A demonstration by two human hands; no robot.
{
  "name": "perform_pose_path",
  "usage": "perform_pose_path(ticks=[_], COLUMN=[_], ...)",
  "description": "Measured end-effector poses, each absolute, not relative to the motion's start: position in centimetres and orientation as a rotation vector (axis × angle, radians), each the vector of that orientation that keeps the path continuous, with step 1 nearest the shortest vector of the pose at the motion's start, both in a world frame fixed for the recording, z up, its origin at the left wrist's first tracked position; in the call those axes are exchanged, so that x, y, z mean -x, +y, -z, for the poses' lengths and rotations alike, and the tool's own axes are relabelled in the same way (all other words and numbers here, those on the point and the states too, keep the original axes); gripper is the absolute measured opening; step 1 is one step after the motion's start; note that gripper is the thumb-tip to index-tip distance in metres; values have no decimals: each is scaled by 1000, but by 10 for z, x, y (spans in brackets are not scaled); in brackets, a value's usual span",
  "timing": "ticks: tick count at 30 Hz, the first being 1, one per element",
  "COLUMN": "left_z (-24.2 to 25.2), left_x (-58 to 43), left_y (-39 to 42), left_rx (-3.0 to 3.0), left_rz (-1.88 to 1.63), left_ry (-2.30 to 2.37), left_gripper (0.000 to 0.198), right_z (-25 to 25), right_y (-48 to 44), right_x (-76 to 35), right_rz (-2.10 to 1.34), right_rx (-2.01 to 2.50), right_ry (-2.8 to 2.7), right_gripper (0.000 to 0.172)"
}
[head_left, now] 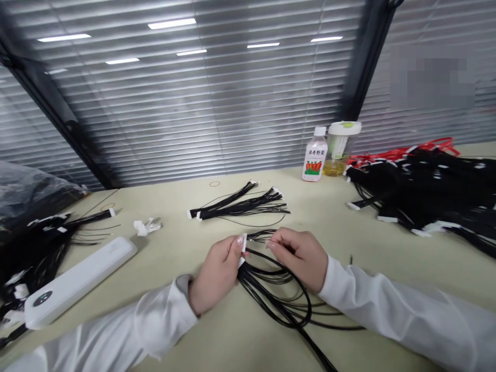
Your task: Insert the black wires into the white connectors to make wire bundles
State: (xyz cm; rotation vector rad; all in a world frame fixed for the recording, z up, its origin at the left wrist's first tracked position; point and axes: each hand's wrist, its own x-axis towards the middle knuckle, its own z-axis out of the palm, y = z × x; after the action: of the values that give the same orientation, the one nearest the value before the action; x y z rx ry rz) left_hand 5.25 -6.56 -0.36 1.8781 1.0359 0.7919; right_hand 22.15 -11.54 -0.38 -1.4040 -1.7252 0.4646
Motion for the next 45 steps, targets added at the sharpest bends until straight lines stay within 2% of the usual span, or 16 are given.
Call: perform_pose_path(ticks=[14,31,38,42,45], left_z=[3,-1,-3,-1,0], left_x=[-53,-53,-54,-55,-55], left_y=[-68,-68,-67,-66,-64], left_rx=[-1847,-1886,-1908,-1904,-1870], left_rz=[-726,-611,-605,-676,-733], left_ry=[1018,1023,1015,1054,1084], left_gripper=[40,43,42,42,41], right_z=[6,11,16,10,-6], right_y=[-115,-114,-114,-113,-118], right_x=[-220,-226,-225,-226,-226], right_rz=[-404,-87,-123,-92,102], right_rx=[1398,1152,1196,1295,1319], right_ry=[-1783,-2017,-2065,-2049,-2083], right_gripper=[23,15,20,12,27])
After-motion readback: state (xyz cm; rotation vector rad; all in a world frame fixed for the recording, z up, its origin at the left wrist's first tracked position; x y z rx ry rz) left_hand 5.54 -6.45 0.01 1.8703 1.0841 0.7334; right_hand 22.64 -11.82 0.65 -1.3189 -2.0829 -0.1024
